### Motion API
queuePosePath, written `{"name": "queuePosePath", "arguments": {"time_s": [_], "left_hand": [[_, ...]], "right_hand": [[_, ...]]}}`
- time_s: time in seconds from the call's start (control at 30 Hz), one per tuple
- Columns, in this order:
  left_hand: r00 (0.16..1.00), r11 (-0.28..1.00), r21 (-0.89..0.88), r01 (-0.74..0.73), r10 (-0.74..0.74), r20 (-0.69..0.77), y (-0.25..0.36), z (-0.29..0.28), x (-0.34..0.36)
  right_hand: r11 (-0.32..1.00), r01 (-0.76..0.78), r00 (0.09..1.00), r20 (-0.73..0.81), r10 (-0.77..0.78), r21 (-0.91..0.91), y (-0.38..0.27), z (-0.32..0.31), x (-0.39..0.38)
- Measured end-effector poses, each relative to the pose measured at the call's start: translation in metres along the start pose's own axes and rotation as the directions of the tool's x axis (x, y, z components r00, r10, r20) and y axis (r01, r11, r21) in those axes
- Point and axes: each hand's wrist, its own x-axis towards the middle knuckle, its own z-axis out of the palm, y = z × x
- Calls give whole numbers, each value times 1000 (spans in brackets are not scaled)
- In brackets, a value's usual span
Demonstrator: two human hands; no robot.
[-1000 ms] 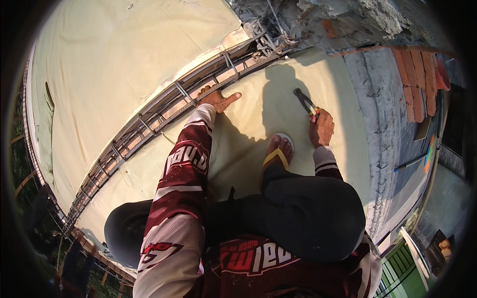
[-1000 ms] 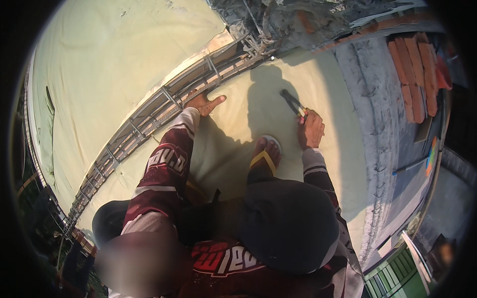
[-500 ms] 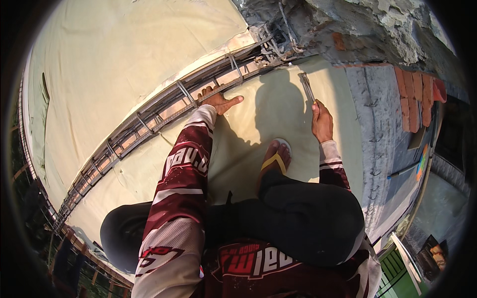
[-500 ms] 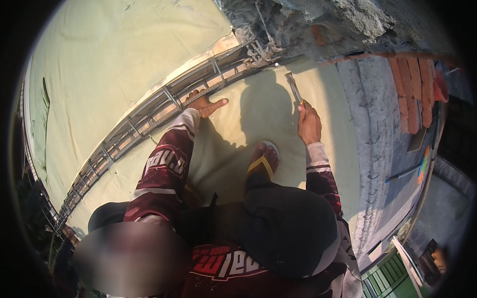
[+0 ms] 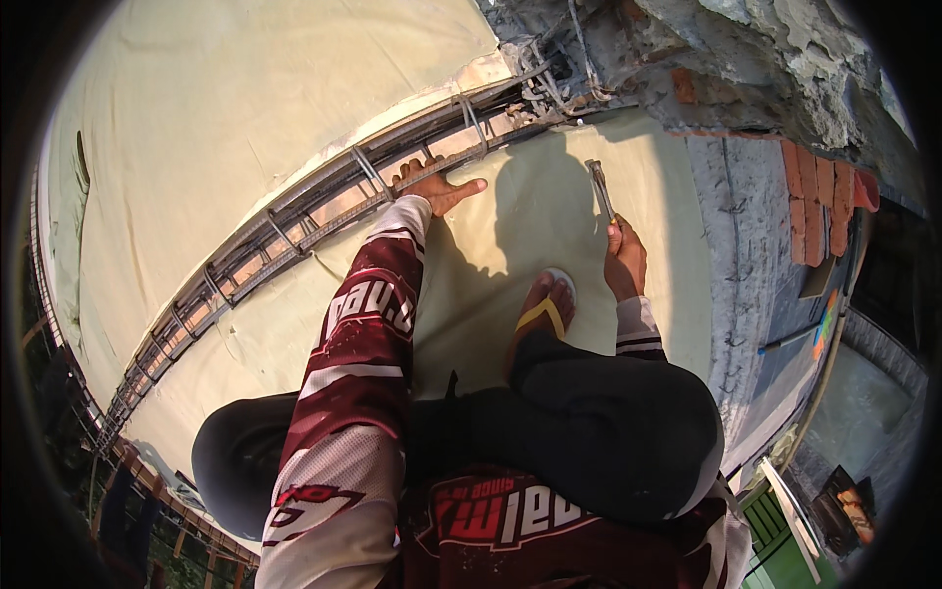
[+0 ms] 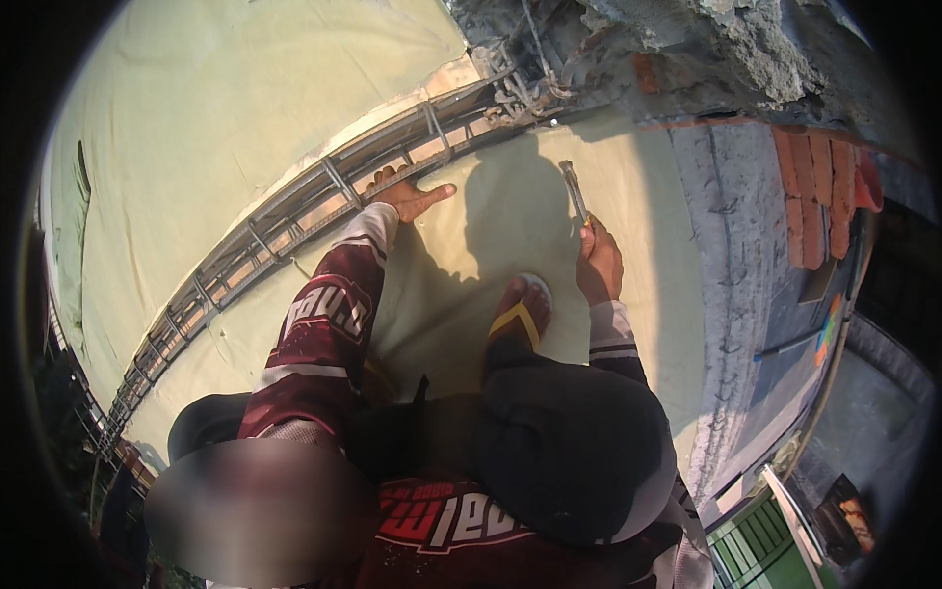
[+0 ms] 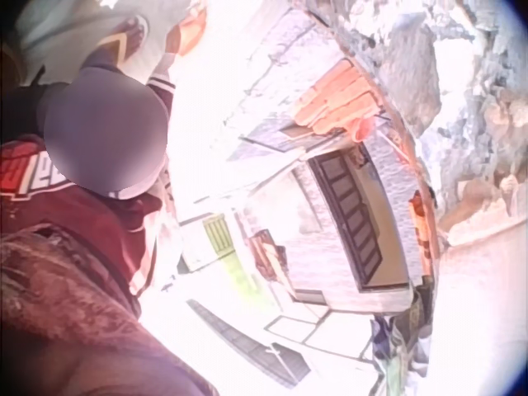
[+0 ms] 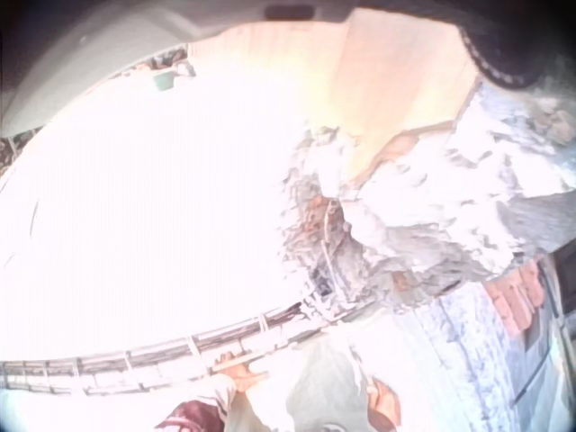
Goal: The person is installing rebar on a rooftop, using pliers to secure the rebar to a metal frame. They are working methodically along the edge of the roof, ensuring the rebar is properly aligned and fastened.
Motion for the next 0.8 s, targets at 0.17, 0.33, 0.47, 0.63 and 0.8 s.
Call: {"name": "queuePosePath", "arguments": {"time_s": [0.17,0.33,0.47,0.63,0.8], "left_hand": [[1000,1000,-9,18,-18,11,1,2,3],[999,999,-4,45,-46,-14,4,0,0],[999,999,-29,23,-24,-39,6,-2,-5],[998,999,-43,-9,7,-55,7,-3,-7],[999,999,11,43,-43,24,7,-3,0]], "right_hand": [[999,8,1000,17,-9,47,7,11,-19],[998,43,999,-3,-43,51,18,21,-34],[996,93,994,-53,-93,-2,28,25,-40],[992,113,983,-136,-120,-58,39,26,-49],[988,122,974,-183,-137,-90,45,28,-51]]}}
